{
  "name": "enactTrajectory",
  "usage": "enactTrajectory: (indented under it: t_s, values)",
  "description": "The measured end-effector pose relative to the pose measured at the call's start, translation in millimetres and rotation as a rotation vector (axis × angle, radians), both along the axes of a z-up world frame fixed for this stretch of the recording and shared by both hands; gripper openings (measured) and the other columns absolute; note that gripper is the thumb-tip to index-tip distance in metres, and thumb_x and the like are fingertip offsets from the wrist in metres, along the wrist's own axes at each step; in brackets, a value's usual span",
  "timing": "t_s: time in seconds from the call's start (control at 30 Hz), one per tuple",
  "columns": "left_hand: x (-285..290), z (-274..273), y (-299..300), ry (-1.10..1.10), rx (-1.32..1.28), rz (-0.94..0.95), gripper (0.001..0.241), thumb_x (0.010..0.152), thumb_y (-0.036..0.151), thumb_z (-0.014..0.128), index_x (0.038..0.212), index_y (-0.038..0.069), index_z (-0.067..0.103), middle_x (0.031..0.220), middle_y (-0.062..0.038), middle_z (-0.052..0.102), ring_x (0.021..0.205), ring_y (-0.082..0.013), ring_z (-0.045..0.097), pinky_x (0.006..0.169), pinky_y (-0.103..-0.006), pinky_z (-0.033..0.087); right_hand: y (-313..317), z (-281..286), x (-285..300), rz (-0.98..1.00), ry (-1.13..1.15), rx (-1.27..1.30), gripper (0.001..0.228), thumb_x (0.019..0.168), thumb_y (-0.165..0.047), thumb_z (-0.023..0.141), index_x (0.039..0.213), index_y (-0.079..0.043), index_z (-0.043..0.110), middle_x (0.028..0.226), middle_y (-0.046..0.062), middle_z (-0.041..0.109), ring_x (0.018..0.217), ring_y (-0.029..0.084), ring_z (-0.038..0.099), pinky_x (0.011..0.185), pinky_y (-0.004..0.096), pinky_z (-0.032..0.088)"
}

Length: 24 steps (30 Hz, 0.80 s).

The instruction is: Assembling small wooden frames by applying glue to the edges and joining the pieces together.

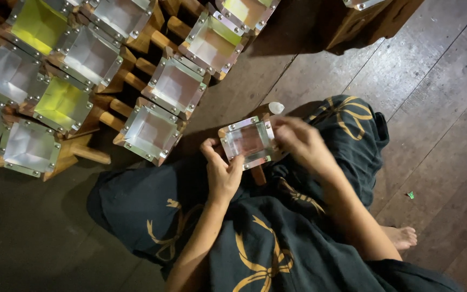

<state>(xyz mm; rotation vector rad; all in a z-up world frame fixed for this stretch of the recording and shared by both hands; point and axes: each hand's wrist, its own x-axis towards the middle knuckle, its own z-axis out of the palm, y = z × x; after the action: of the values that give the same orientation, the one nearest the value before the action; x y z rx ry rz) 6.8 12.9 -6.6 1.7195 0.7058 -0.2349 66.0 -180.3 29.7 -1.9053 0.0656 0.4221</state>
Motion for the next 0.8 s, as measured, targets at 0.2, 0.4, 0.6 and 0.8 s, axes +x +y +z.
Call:
enactTrajectory:
  t_s: [0.2, 0.4, 0.6, 0.8]
  values:
    - [0.0, -8.0, 8.1, -0.096, -0.345, 0.079, 0.046, 0.094, 0.029, 0.060, 0.128, 0.008, 0.037, 0.113, -0.018, 0.061, 0.097, -0.0258, 0.059, 0.074, -0.0401, 0.057, -52.5, -129.9, 27.6, -0.206, 0.031, -0.352, 0.055, 0.087, -0.007, 0.077, 0.139, -0.010, 0.059, 0.115, 0.017, 0.074, 0.104, 0.035, 0.073, 0.084, 0.049, 0.060]
    - [-2.0, 1.3, 12.1, -0.246, -0.538, 0.020, 0.044, 0.098, 0.020, 0.064, 0.132, 0.006, 0.038, 0.104, -0.011, 0.057, 0.087, -0.0161, 0.058, 0.064, -0.0288, 0.060, -32.0, -146.9, 46.4, -0.228, 0.038, -0.394, 0.073, 0.079, -0.019, 0.089, 0.143, -0.012, 0.055, 0.122, 0.017, 0.059, 0.100, 0.038, 0.073, 0.090, 0.055, 0.059]
    - [-8.2, -11.8, 19.7, -0.309, -0.615, -0.032, 0.049, 0.098, 0.017, 0.066, 0.135, 0.006, 0.036, 0.108, -0.013, 0.061, 0.086, -0.0147, 0.061, 0.067, -0.0284, 0.059, -5.1, -114.6, 50.3, -0.178, 0.044, -0.654, 0.032, 0.091, -0.032, 0.077, 0.122, -0.034, 0.071, 0.120, 0.001, 0.062, 0.102, 0.038, 0.072, 0.088, 0.053, 0.058]
    - [-15.7, -7.6, 13.7, -0.419, -0.656, 0.003, 0.055, 0.093, 0.006, 0.072, 0.129, 0.011, 0.031, 0.105, -0.017, 0.068, 0.080, -0.0110, 0.061, 0.067, -0.0273, 0.055, -35.9, -122.2, 35.2, -0.406, -0.301, -0.351, 0.016, 0.086, -0.021, 0.084, 0.091, -0.011, 0.072, 0.068, 0.010, 0.066, 0.066, 0.024, 0.070, 0.056, 0.036, 0.049]
